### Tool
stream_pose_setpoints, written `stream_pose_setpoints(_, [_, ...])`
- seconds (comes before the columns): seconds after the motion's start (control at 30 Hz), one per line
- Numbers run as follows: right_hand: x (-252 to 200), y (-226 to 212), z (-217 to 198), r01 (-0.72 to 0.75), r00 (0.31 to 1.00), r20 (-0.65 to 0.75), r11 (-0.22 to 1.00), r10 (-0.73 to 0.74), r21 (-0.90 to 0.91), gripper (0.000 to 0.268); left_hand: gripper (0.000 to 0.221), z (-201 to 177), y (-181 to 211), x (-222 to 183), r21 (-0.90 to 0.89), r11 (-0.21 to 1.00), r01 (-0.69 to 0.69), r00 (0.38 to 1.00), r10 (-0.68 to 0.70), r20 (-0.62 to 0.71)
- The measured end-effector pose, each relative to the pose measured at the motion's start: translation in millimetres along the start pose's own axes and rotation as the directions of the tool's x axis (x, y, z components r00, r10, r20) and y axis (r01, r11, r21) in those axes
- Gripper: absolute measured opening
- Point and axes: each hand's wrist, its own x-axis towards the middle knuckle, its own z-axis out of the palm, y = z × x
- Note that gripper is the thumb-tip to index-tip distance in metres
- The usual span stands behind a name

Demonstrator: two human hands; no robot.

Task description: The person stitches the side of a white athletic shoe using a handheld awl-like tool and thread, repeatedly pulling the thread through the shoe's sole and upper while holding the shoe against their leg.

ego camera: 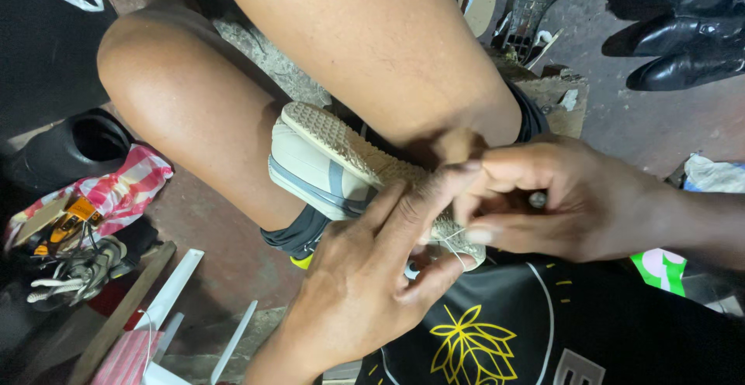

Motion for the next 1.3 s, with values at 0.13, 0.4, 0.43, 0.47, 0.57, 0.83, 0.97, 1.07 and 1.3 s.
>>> stream_pose_setpoints(0.13, [15.8, 6.0, 9.2, -0.155, 0.985, -0.026, 0.820, 0.169, -0.552, 0.019, 0.083, 1.8, 4.5, 7.9, -0.035, 0.999, 0.023, 0.999, -0.025, -0.040])
stream_pose_setpoints(0.4, [-4.1, 26.4, -90.9, -0.335, 0.899, -0.360, 0.137, -0.251, -0.932, 0.020, 0.091, -4.9, 8.6, 20.3, -0.129, 0.977, 0.172, 0.985, -0.168, 0.035])
stream_pose_setpoints(0.43, [-8.9, 33.7, -92.6, -0.320, 0.901, -0.354, 0.166, -0.250, -0.933, 0.021, 0.090, -5.3, 9.2, 21.6, -0.149, 0.970, 0.193, 0.981, -0.189, 0.042])
stream_pose_setpoints(0.47, [-12.1, 39.6, -93.7, -0.305, 0.904, -0.348, 0.195, -0.248, -0.932, 0.022, 0.090, -5.6, 10.0, 22.9, -0.168, 0.962, 0.215, 0.977, -0.209, 0.050])
stream_pose_setpoints(0.57, [-18.9, 45.7, -66.6, -0.022, 0.980, -0.114, 0.480, -0.162, -0.877, 0.053, 0.089, -7.5, 12.1, 28.7, -0.103, 0.995, -0.002, 0.995, -0.009, -0.102])
stream_pose_setpoints(0.83, [-15.4, 15.2, 2.3, -0.289, 0.947, -0.038, 0.790, 0.320, -0.541, 0.066, 0.088, -6.1, 7.9, 32.0, -0.042, 0.997, -0.063, 0.990, 0.057, -0.131])
stream_pose_setpoints(0.97, [-0.7, 7.9, 5.7, 0.085, 0.993, -0.058, 0.976, -0.098, -0.198, 0.055, 0.068, 1.7, -3.8, 19.7, -0.116, 0.991, -0.059, 0.993, 0.046, -0.111])
stream_pose_setpoints(1.07, [5.8, 2.8, -5.8, 0.170, 0.976, -0.138, 0.985, -0.167, 0.009, 0.051, 0.028, 8.1, -13.5, -5.7, 0.040, 0.998, -0.057, 0.827, 0.070, -0.557])
stream_pose_setpoints(1.3, [21.9, 10.7, 2.4, 0.059, 0.978, -0.204, 0.997, -0.047, 0.054, 0.079, 0.026, 9.5, -71.8, -26.8, 0.163, 0.917, 0.365, 0.656, -0.130, -0.744])
